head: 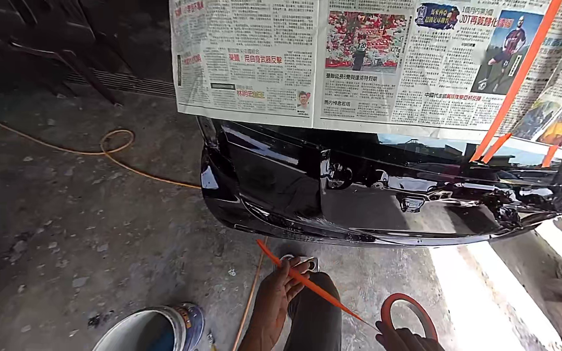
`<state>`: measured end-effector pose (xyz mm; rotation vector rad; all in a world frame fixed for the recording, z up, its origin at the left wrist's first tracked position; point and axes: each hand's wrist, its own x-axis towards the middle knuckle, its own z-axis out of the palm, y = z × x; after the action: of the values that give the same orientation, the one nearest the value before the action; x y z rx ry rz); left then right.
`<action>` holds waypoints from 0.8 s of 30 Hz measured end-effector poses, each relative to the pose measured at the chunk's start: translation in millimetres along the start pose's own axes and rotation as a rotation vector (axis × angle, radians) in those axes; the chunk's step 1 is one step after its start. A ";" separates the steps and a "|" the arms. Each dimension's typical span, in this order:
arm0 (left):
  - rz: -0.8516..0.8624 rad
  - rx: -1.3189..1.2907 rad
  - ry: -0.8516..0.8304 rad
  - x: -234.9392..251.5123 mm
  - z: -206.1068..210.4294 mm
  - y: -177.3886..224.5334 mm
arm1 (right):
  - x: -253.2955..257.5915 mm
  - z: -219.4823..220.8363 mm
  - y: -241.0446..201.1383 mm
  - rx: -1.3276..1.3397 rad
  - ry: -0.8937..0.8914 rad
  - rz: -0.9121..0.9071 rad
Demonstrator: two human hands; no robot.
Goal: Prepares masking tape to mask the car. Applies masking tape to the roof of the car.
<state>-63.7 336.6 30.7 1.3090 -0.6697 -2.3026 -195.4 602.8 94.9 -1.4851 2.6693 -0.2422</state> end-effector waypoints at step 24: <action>0.005 -0.038 0.313 -15.4 -73.4 -45.3 | 27.5 83.4 -5.5 0.014 0.095 -0.036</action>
<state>2.6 366.5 -18.1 1.6002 -0.5204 -2.0323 -193.3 568.1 14.0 -1.5568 2.7094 -0.3414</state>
